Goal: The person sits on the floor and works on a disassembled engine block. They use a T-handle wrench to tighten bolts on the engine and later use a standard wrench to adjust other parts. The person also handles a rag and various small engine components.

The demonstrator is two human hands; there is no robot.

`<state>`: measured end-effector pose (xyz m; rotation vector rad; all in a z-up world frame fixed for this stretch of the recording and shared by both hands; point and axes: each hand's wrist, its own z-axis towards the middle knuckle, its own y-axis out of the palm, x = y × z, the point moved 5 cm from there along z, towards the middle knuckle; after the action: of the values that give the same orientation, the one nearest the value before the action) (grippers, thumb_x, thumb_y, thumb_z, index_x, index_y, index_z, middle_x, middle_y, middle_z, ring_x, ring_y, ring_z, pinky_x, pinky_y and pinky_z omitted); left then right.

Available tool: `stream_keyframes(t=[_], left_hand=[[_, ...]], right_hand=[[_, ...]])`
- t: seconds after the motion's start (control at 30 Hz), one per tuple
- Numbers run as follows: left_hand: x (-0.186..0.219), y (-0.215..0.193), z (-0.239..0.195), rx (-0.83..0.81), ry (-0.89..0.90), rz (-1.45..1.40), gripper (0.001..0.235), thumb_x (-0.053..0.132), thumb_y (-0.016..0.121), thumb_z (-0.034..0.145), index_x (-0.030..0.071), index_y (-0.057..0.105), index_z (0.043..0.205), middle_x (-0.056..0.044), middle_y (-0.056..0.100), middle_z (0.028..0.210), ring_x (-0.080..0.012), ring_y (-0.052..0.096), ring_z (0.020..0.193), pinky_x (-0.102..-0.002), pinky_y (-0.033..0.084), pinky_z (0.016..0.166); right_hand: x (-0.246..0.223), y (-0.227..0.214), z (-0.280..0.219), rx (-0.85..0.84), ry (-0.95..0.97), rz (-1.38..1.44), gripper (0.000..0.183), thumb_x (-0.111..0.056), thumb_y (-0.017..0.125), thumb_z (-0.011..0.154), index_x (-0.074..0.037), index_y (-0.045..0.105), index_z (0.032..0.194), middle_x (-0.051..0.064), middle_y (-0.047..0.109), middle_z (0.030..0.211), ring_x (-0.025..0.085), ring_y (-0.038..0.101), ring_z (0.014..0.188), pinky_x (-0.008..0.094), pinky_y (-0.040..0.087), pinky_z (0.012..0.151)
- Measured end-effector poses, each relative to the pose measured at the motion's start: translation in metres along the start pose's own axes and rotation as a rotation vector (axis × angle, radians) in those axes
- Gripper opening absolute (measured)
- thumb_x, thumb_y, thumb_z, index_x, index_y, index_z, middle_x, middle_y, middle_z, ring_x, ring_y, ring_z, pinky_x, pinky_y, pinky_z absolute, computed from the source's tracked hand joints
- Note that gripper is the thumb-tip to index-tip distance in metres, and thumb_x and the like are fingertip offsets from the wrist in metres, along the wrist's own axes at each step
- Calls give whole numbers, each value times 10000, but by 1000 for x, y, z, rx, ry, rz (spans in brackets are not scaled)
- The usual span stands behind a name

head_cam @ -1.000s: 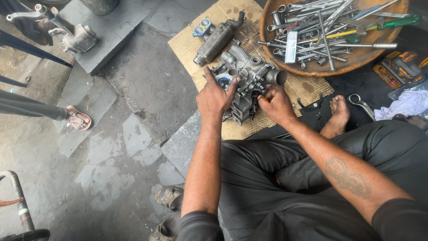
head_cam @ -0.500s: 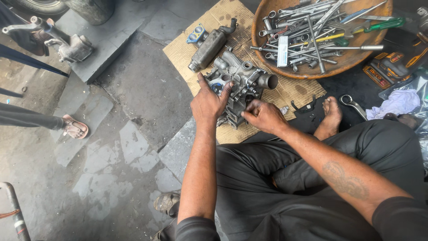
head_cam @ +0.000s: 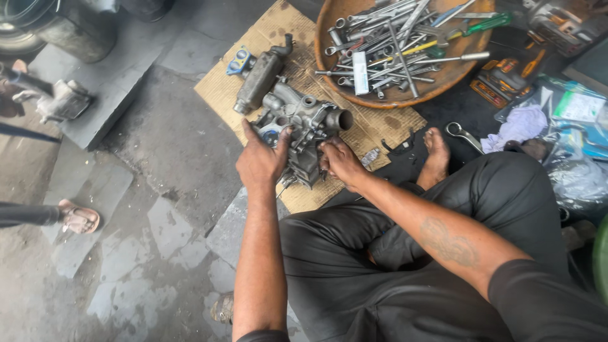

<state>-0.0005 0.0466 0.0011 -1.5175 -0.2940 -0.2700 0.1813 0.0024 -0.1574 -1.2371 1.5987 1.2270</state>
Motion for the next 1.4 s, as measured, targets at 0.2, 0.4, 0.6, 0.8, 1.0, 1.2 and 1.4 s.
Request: stream_keyframes(t=[0.2, 0.4, 0.6, 0.8, 1.0, 1.2, 1.4], left_hand=[[-4, 7, 4, 29, -1, 89, 1098, 762, 562, 898, 2, 213, 1610, -293, 727, 962, -472, 709, 919, -542, 548, 814], [-10, 14, 2, 64, 64, 96, 1092, 755, 553, 933, -23, 217, 1621, -299, 724, 941, -491, 697, 902, -554, 535, 808], [-10, 16, 5, 68, 71, 91, 1130, 795, 539, 913, -39, 220, 1603, -264, 727, 882, -479, 701, 879, -554, 536, 775], [-10, 15, 5, 88, 79, 106, 1122, 798, 516, 926, -35, 222, 1618, -242, 724, 868, -465, 706, 872, -545, 544, 769], [-6, 13, 5, 54, 47, 92, 1135, 801, 505, 907, -40, 207, 1609, -216, 723, 822, -440, 713, 857, -529, 547, 762], [-4, 10, 1, 58, 53, 82, 1134, 802, 491, 914, -56, 213, 1602, -208, 721, 817, -432, 716, 857, -516, 550, 769], [-4, 10, 3, 19, 19, 80, 1155, 821, 483, 885, -44, 207, 1600, -211, 718, 804, -422, 721, 847, -506, 557, 761]], right_hand=[[4, 5, 11, 136, 176, 242, 306, -348, 448, 1029, -76, 558, 1117, 38, 583, 668, 107, 459, 452, 271, 322, 375], [3, 10, 15, 66, 356, 472, 420, -439, 416, 1065, -55, 554, 966, 44, 566, 660, 91, 458, 463, 231, 282, 357], [-12, 9, 4, 78, 296, 361, 376, -447, 389, 1066, -97, 516, 1018, 45, 573, 669, 104, 487, 480, 238, 309, 369], [-20, 16, 4, 34, 229, 368, 352, -399, 399, 1056, -65, 506, 1023, 67, 589, 668, 124, 504, 465, 249, 321, 354], [-18, 16, -1, -23, 385, 468, 422, -448, 361, 1060, -75, 543, 983, 43, 567, 653, 85, 468, 454, 208, 296, 349], [-9, 15, 10, 23, 372, 608, 302, -354, 427, 1054, -109, 540, 919, 41, 579, 696, 94, 490, 505, 214, 284, 369], [-12, -2, 10, -39, 384, 404, 348, -393, 460, 1055, -93, 586, 931, 25, 591, 705, 74, 515, 519, 204, 309, 378]])
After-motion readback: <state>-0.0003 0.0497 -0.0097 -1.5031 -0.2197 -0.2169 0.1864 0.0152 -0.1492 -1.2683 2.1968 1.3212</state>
